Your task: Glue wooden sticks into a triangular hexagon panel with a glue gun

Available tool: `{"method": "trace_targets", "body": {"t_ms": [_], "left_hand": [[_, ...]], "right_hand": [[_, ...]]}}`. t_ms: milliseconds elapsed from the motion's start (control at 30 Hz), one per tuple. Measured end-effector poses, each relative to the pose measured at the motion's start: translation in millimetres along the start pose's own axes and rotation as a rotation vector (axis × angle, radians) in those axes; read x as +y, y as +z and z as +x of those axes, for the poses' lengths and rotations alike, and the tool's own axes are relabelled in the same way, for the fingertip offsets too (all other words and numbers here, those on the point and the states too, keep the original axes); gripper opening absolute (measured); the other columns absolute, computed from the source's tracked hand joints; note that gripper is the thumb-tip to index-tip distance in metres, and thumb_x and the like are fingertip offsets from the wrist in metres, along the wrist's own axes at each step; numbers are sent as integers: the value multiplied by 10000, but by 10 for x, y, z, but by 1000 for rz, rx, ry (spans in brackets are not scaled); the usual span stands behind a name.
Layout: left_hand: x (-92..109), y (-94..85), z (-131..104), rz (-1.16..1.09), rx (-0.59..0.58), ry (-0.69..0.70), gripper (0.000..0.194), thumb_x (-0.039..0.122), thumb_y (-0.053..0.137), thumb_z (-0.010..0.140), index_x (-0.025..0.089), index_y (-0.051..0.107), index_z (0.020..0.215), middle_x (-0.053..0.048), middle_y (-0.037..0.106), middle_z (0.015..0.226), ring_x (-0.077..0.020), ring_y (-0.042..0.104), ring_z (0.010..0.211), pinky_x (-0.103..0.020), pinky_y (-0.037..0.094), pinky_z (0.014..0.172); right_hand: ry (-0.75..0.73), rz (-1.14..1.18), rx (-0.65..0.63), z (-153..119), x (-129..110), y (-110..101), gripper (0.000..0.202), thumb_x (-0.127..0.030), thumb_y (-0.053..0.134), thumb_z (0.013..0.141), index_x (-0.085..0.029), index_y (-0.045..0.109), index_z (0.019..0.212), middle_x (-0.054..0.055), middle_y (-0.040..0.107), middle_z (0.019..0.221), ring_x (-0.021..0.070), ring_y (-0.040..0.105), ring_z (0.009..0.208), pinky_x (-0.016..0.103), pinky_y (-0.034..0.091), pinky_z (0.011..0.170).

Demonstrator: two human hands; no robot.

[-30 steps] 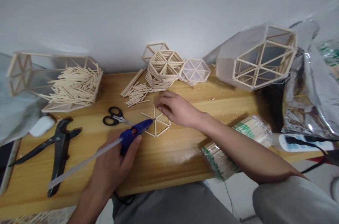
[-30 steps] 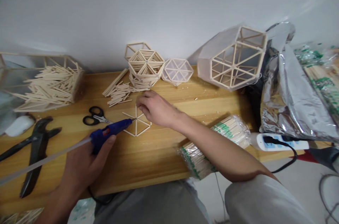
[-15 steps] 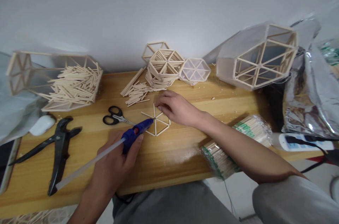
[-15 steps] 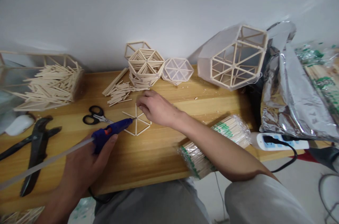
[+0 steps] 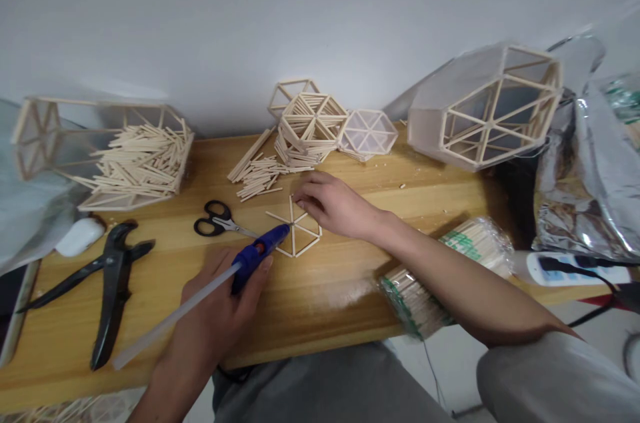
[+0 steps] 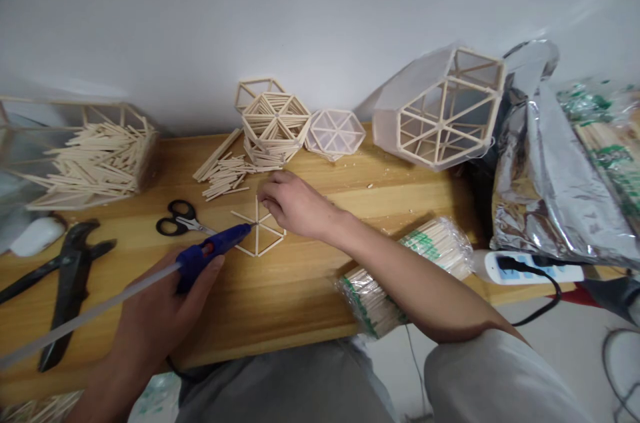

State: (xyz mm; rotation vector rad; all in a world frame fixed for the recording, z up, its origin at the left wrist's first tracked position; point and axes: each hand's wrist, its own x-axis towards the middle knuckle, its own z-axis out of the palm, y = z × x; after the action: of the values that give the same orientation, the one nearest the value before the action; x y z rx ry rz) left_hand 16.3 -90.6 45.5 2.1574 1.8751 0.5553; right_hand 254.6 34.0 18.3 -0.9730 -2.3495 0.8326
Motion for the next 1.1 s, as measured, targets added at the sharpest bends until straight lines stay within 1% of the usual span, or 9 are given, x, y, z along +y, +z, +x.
{"method": "trace_targets", "body": {"t_ms": [167, 333, 500, 700, 867, 967, 1100], "left_hand": [[17, -4, 3, 44, 12, 29, 387, 547, 497, 1012, 250, 713, 892, -44, 761, 816, -249, 751, 733, -320, 521, 579], [14, -8, 8, 72, 14, 39, 403, 558, 478, 1017, 254, 709, 889, -43, 766, 813, -252, 745, 700, -327, 503, 540], [17, -15, 10, 84, 29, 37, 440, 579, 448, 1028, 252, 696, 869, -42, 748, 767, -260, 749, 692, -336, 507, 545], [17, -12, 7, 78, 36, 41, 430, 572, 457, 1029, 245, 700, 892, -42, 738, 754, -266, 763, 722, -332, 498, 534], [25, -9, 18, 94, 38, 43, 444, 577, 444, 1033, 242, 692, 879, -42, 738, 757, -264, 751, 687, -341, 502, 539], [27, -16, 18, 101, 31, 46, 431, 568, 452, 1033, 242, 687, 879, -41, 738, 762, -257, 747, 680, -334, 494, 529], [35, -25, 14, 89, 26, 55, 375, 515, 489, 1025, 241, 697, 874, -43, 753, 791, -241, 741, 676, -320, 491, 523]], "right_hand": [[2, -2, -6, -4, 2, -2, 167, -91, 569, 1002, -127, 730, 1030, 128, 685, 1033, 243, 636, 996, 375, 520, 939], [1, 12, 4, -7, 5, -1, 161, -101, 567, 1005, -149, 720, 1017, 114, 681, 1039, 235, 630, 1003, 372, 513, 945], [1, 6, 2, -3, 2, 0, 160, -97, 569, 1001, -154, 719, 1005, 110, 679, 1022, 233, 628, 984, 368, 512, 924], [4, 7, -6, -2, 7, -1, 163, -91, 571, 998, -154, 719, 1019, 110, 680, 1039, 232, 630, 1001, 372, 511, 941], [6, 12, -8, -1, 3, -5, 165, -94, 565, 1002, -152, 718, 1015, 109, 677, 1037, 229, 632, 995, 369, 517, 939], [4, 5, -7, -2, 5, -2, 165, -93, 565, 1002, -147, 720, 1011, 113, 676, 1034, 230, 633, 989, 368, 519, 934], [5, 3, -5, -5, 15, 6, 163, -91, 569, 999, -138, 723, 1019, 121, 678, 1040, 234, 635, 991, 369, 522, 936]]}}
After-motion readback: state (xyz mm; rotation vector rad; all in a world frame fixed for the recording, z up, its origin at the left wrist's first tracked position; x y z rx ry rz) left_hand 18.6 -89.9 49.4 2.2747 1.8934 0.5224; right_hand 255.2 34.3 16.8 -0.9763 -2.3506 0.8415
